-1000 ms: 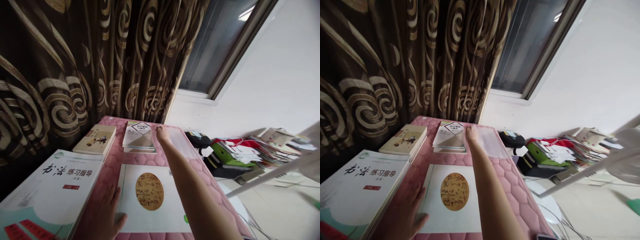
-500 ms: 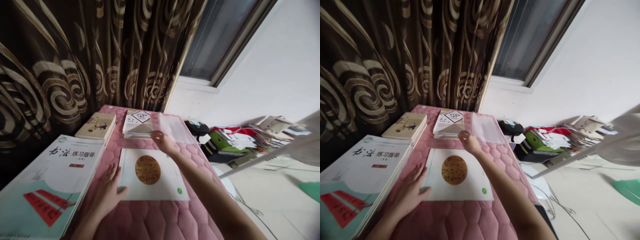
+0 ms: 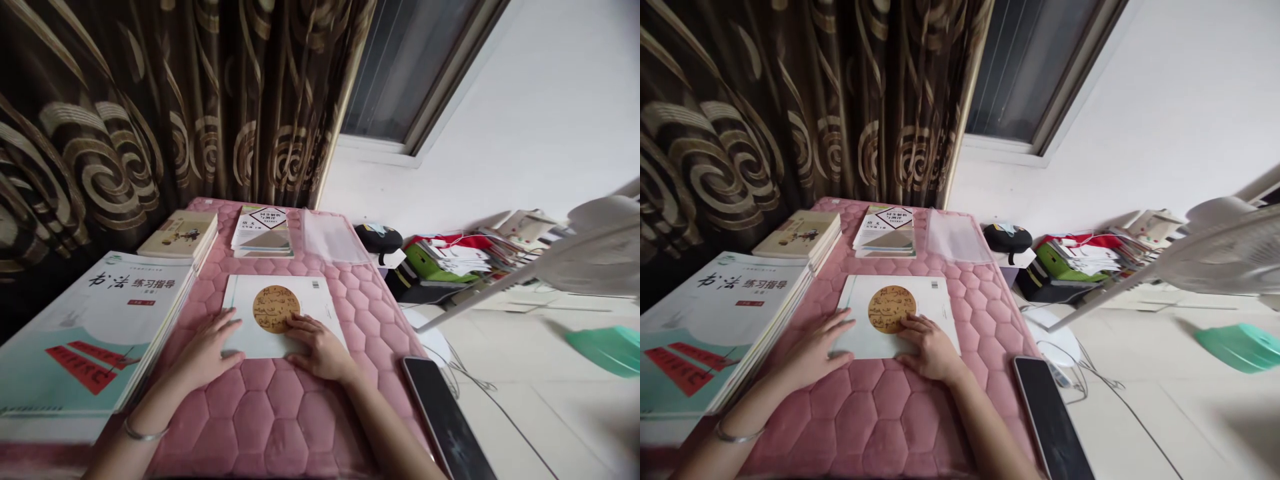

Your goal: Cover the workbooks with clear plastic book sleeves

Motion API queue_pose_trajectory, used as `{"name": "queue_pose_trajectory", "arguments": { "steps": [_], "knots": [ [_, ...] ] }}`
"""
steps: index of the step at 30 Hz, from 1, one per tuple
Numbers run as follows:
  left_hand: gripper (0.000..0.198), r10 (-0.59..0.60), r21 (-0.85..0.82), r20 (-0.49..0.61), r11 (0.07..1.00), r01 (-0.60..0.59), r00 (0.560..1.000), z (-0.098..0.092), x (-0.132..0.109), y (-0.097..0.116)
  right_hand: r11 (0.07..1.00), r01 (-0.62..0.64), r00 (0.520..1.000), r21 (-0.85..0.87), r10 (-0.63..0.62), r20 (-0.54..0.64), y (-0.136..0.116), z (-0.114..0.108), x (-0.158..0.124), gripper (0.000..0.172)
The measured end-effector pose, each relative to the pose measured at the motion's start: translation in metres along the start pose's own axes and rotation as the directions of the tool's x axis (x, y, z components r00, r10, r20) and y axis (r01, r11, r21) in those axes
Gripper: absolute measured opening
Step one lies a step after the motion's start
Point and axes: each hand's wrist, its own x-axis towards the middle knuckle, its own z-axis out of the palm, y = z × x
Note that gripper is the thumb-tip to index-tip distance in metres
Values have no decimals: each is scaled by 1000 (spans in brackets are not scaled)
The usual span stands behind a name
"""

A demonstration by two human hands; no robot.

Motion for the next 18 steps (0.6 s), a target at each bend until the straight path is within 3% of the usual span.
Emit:
{"name": "queue_pose_trajectory", "arguments": {
  "steps": [4,8,18],
  "knots": [
    [56,-6,25,19,1000,5,1000,-1,0,-1,1000,9,1000,26,-9,-5,1,-3,0,42],
    [62,8,44,45,999,-10,999,-3,0,-2,1000,21,1000,14,-21,8,1,-4,-2,47],
    [52,17,-1,18,1000,-17,1000,-5,1,-7,998,26,1000,59,-27,10,2,-8,-4,33]
  ]
}}
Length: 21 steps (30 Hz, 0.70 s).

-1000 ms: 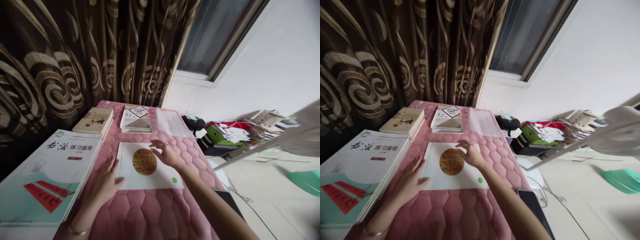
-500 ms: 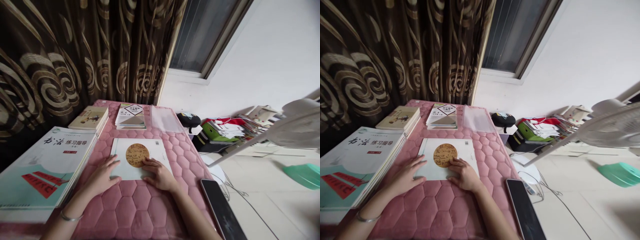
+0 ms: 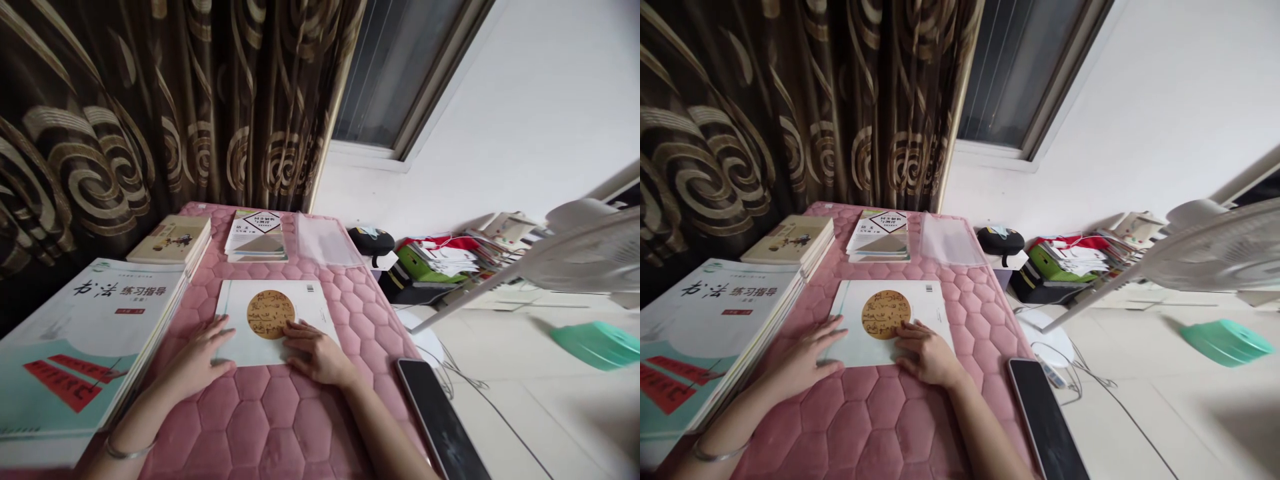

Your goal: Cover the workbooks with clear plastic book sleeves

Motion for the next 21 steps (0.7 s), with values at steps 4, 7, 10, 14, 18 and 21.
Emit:
{"name": "queue_pose_trajectory", "arguments": {
  "steps": [4,7,10,14,18,21],
  "knots": [
    [46,-7,-37,-34,999,6,999,-2,0,0,1000,11,1000,8,-11,-10,0,0,-1,39],
    [31,5,-91,-71,996,-12,997,-4,2,2,1000,17,1000,11,-16,-14,-1,-1,-1,44],
    [23,54,-95,-125,993,-66,991,-4,5,4,1000,25,999,-4,-26,-22,-3,-2,-1,37],
    [25,122,61,-323,992,-108,938,-2,7,11,999,41,998,-30,-42,-40,-5,1,-1,24],
    [18,235,301,-515,950,-82,825,-3,-2,34,995,-77,994,-69,71,-88,-8,4,1,27],
    [12,352,408,-507,902,-141,787,4,-13,60,962,-231,969,-144,214,-124,-12,4,5,27]
  ]
}}
